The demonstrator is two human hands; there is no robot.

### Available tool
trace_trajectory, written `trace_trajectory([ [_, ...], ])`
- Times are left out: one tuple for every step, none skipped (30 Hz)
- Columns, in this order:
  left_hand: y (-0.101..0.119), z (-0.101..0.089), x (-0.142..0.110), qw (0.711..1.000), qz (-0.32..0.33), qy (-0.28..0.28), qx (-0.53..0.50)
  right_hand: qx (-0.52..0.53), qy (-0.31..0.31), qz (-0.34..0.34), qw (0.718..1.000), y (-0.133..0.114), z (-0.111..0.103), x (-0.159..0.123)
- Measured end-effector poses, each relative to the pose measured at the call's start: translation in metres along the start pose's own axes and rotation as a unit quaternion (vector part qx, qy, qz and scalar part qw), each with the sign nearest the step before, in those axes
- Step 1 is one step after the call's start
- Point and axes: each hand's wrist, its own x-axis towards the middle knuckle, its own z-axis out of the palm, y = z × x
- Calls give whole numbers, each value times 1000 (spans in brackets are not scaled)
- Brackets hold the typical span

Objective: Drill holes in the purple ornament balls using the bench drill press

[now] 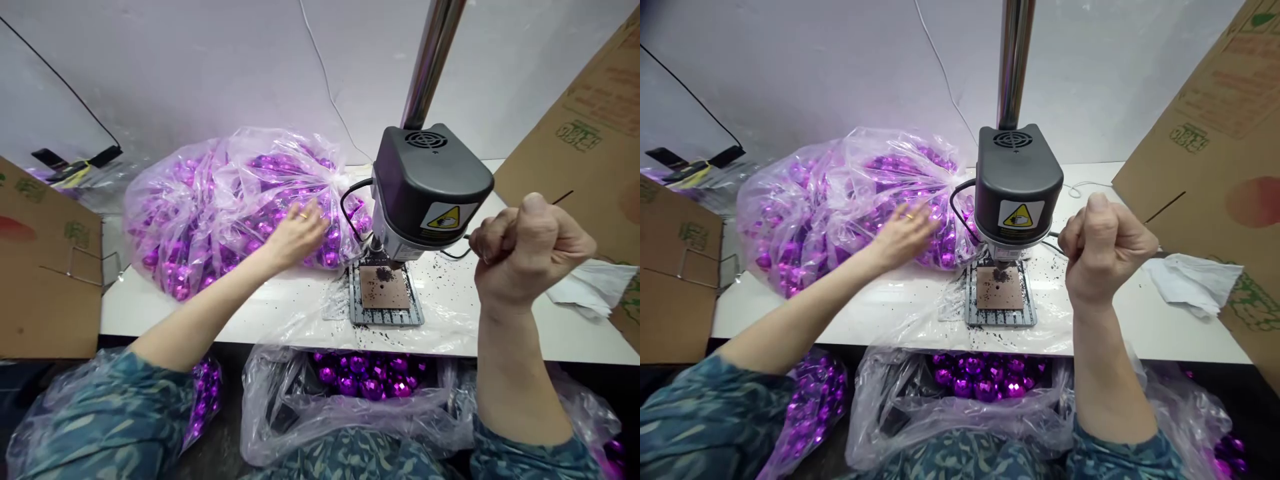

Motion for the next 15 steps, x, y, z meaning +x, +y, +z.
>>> trace_trajectory([
  [16, 11, 6, 997, 78, -11, -6, 0, -3, -2, 1000, 0, 0, 0],
  [28, 21, 11, 992, 122, -19, -8, 1, -6, -4, 1000, 0, -1, 0],
  [34, 31, 14, 989, 145, -29, -4, 0, -10, -5, 1000, 0, -2, 0],
  [35, 40, 14, 988, 149, -37, 3, -1, -16, -6, 1000, 0, -2, -1],
  [33, 47, 13, 988, 145, -44, 12, -2, -22, -7, 1000, -1, -3, -1],
  [29, 52, 9, 988, 140, -53, 24, -3, -27, -9, 1000, -1, -4, -1],
  [23, 55, 4, 988, 134, -63, 37, -4, -31, -11, 999, -1, -5, -1],
  [17, 57, -4, 988, 129, -73, 51, -5, -34, -13, 999, -1, -5, -1],
  [12, 58, -12, 986, 127, -84, 66, -5, -35, -15, 999, -1, -5, -2],
  [7, 58, -20, 984, 127, -95, 81, -5, -36, -17, 999, -1, -5, -2],
  [4, 59, -29, 981, 130, -107, 94, -5, -35, -19, 999, -1, -6, -3],
  [2, 58, -38, 978, 136, -118, 104, -4, -33, -20, 999, -1, -6, -3],
  [2, 58, -46, 976, 141, -128, 110, -2, -32, -21, 999, -1, -6, -3],
  [1, 58, -52, 974, 145, -135, 110, -1, -30, -21, 999, 0, -6, -4],
  [2, 58, -57, 974, 144, -139, 104, 0, -28, -22, 999, 0, -6, -4],
])
